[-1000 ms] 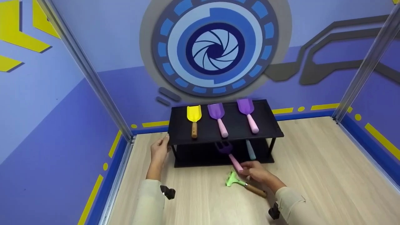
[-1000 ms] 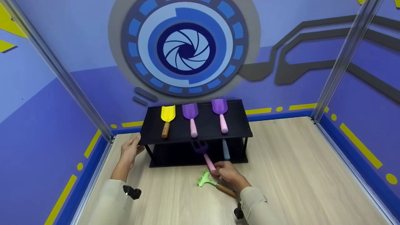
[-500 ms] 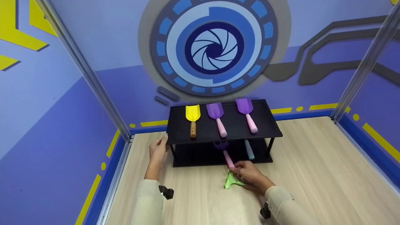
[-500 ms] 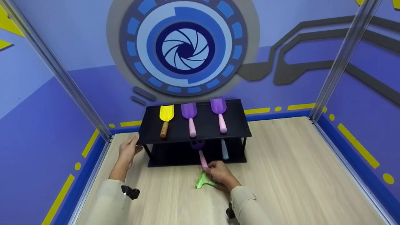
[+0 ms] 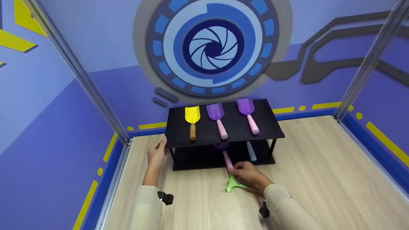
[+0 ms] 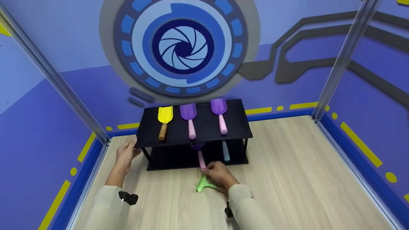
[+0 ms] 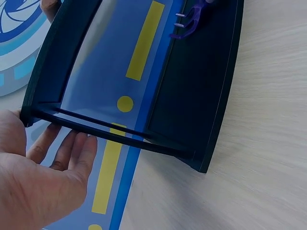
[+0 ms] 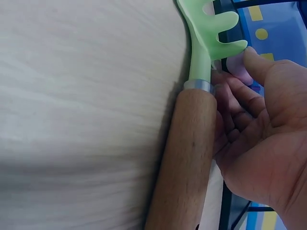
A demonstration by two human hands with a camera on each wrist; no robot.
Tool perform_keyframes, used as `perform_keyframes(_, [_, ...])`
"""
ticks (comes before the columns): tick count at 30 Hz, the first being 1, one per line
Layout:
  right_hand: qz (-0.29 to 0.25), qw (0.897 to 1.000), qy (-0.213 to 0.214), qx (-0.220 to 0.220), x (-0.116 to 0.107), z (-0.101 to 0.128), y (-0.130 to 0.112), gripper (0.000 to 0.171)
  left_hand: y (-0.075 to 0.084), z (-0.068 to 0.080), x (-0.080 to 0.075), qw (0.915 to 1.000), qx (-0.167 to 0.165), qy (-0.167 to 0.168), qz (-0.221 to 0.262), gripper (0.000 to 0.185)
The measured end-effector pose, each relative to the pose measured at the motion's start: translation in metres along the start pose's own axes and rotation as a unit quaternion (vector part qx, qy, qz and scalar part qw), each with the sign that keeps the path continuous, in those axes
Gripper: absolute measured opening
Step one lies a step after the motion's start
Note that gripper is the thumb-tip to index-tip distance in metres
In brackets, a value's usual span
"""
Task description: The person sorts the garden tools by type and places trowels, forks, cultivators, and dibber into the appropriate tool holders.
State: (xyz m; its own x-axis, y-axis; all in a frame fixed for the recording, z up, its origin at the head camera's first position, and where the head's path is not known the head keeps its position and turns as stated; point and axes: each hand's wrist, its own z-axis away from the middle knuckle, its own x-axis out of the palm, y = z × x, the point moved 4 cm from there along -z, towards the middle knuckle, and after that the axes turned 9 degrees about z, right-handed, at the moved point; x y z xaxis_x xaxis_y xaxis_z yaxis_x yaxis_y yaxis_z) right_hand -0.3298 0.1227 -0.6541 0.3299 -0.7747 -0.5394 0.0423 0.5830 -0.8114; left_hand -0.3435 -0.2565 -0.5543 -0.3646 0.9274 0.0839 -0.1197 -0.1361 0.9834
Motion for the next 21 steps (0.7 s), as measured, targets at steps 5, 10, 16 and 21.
perform_keyframes(5, [0.017,1.0,0.012,0.003,0.004,-0.002,-0.005,0.025,0.002,0.002,-0.004,0.9999,0.007,-0.005,0.006,0.043])
perform_keyframes(10, [0.042,0.998,0.04,0.023,0.007,-0.004,-0.005,0.032,0.002,0.003,-0.005,0.9999,0.009,-0.008,0.001,0.043])
perform_keyframes(16, [0.039,0.995,0.069,0.064,0.007,-0.009,-0.005,0.043,0.003,0.001,-0.003,0.9999,0.011,-0.008,0.004,0.04])
perform_keyframes(21, [-0.08,0.991,0.048,0.099,0.008,-0.013,-0.002,0.04,0.0,0.001,0.0,1.0,0.008,-0.005,0.0,0.042])
